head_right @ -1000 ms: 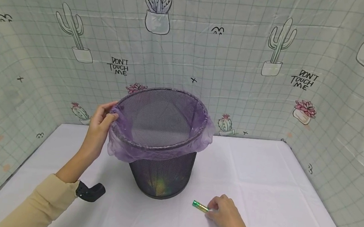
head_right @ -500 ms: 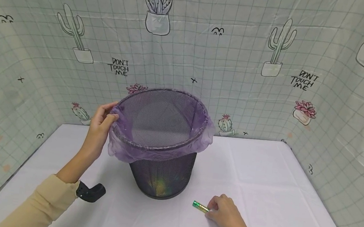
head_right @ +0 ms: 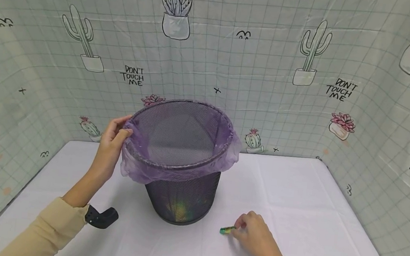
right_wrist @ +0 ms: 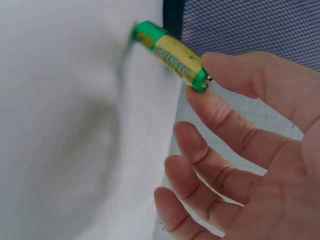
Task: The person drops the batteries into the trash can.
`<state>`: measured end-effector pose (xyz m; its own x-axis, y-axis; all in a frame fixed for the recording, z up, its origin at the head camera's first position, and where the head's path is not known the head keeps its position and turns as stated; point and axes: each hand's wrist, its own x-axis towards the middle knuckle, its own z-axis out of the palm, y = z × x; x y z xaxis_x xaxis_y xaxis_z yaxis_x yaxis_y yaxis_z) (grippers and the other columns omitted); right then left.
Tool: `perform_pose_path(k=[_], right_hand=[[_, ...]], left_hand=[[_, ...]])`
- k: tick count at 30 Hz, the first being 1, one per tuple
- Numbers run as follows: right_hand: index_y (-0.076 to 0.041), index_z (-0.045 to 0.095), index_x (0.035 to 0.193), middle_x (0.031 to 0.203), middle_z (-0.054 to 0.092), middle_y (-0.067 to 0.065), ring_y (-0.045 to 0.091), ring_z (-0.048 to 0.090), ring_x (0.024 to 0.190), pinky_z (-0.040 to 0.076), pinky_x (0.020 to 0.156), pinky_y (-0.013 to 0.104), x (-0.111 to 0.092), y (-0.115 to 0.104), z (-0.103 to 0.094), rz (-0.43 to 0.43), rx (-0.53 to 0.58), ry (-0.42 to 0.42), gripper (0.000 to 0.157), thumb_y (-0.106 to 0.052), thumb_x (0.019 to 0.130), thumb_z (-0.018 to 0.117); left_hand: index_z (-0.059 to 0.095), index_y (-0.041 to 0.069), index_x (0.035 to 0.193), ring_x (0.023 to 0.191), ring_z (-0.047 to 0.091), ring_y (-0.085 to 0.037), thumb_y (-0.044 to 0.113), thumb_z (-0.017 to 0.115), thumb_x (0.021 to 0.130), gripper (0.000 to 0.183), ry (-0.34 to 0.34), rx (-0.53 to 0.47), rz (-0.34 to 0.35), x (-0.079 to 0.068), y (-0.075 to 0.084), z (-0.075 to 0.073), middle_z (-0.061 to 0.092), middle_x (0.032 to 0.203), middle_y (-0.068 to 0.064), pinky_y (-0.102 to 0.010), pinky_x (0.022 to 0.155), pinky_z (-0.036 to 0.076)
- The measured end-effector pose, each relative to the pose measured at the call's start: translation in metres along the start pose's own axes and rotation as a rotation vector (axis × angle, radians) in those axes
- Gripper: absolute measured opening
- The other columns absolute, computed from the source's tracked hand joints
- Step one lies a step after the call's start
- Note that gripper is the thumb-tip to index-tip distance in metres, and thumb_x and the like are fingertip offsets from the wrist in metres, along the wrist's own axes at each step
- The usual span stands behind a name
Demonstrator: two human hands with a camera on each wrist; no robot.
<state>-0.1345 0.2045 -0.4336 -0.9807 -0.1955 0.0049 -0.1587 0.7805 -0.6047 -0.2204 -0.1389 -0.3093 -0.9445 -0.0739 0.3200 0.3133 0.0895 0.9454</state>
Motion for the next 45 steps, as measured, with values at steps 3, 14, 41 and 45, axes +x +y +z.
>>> perform_pose_path(k=[3,14,41,45], right_hand=[[-0.011,0.064,0.083,0.084,0.055,-0.001,0.013,0.046,0.080,0.040,0.068,0.026,-0.001,-0.005,-0.006,-0.008,-0.010,0.036,0.011,-0.019,0.079,0.069],[-0.014,0.063,0.085,0.087,0.056,-0.004,0.014,0.046,0.081,0.042,0.066,0.028,-0.001,-0.030,-0.033,-0.114,-0.063,0.246,0.008,-0.018,0.081,0.069],[-0.019,0.063,0.088,0.096,0.057,-0.010,0.003,0.046,0.084,0.037,0.075,0.015,0.007,-0.101,-0.103,-0.463,0.003,0.480,0.017,-0.008,0.078,0.072],[-0.018,0.064,0.089,0.097,0.058,-0.010,0.003,0.046,0.085,0.036,0.075,0.017,0.009,-0.112,-0.108,-0.473,0.018,0.495,0.015,-0.010,0.079,0.071]], left_hand=[[0.039,0.007,0.135,0.095,0.051,-0.007,0.009,0.044,0.092,0.043,-0.001,0.005,0.002,0.000,0.000,0.000,0.044,0.125,-0.006,-0.015,0.077,0.042],[0.039,0.007,0.135,0.095,0.051,-0.007,0.009,0.044,0.092,0.043,-0.003,0.009,0.003,0.002,0.000,0.000,0.043,0.127,-0.008,-0.015,0.078,0.042],[0.040,0.008,0.135,0.095,0.051,-0.007,0.010,0.044,0.093,0.042,-0.011,0.003,0.002,0.002,0.001,0.001,0.043,0.126,-0.007,-0.015,0.078,0.042],[0.040,0.008,0.135,0.094,0.051,-0.006,0.009,0.044,0.093,0.042,-0.008,-0.001,0.001,0.002,0.000,0.001,0.044,0.125,-0.006,-0.015,0.077,0.043]])
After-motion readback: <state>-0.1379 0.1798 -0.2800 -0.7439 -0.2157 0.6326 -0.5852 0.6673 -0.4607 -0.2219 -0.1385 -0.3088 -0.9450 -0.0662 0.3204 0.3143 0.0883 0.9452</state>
